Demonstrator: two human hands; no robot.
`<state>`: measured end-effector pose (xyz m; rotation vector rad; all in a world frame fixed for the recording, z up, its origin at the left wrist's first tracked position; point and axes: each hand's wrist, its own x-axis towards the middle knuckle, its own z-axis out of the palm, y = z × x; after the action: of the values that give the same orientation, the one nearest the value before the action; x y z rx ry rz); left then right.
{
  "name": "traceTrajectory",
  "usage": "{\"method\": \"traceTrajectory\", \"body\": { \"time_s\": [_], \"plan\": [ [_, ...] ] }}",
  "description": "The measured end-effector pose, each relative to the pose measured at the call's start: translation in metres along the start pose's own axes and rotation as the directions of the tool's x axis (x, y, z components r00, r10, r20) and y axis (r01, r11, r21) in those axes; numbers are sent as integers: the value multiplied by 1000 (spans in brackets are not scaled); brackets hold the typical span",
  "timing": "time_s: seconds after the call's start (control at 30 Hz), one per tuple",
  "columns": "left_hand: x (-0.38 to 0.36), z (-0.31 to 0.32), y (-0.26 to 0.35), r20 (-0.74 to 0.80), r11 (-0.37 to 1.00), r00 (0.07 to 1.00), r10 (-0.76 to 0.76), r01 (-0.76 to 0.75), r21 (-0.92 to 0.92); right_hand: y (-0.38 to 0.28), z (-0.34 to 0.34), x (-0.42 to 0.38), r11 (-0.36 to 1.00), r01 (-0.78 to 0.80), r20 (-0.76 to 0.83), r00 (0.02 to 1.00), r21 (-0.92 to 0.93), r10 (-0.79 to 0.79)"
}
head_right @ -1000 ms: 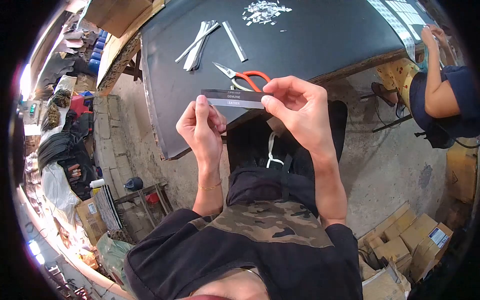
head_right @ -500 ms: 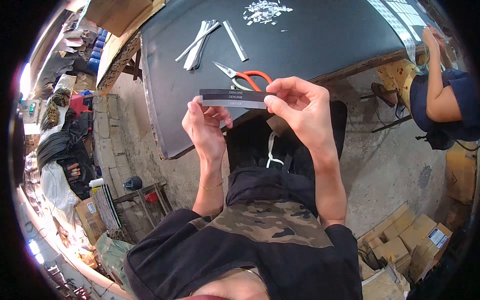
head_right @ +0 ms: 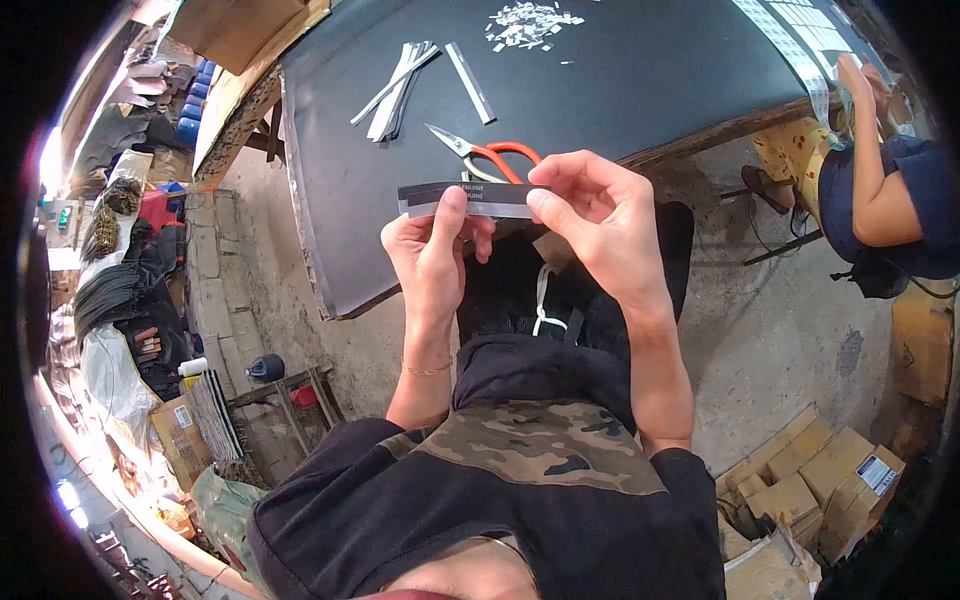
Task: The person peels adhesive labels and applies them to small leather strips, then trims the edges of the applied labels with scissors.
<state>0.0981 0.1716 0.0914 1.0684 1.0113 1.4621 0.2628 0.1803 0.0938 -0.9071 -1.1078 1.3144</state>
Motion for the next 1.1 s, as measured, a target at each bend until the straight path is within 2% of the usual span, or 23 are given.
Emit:
{"method": "traceTrajectory", "body": {
  "time_s": [0.1, 0.17, 0.37, 1.1],
  "plan": [
    [0, 0, 2, -25, 1000, 1000, 6, -5, 25, -4, 7, -2, 998, 25, -3, 1000, 56, -25],
    [0, 0, 1, -27, 1000, 1000, 12, -11, 28, -6, 7, -4, 1000, 18, 28, 999, -23, -18],
    [0, -1, 4, -28, 998, 1000, 9, -8, 62, -3, 6, -3, 998, 34, 43, 999, -53, -32],
    [-4, 1, 7, -53, 987, 997, 57, -48, 156, 2, 6, -4, 1000, 3, 15, 1000, -17, -2]
  ]
}}
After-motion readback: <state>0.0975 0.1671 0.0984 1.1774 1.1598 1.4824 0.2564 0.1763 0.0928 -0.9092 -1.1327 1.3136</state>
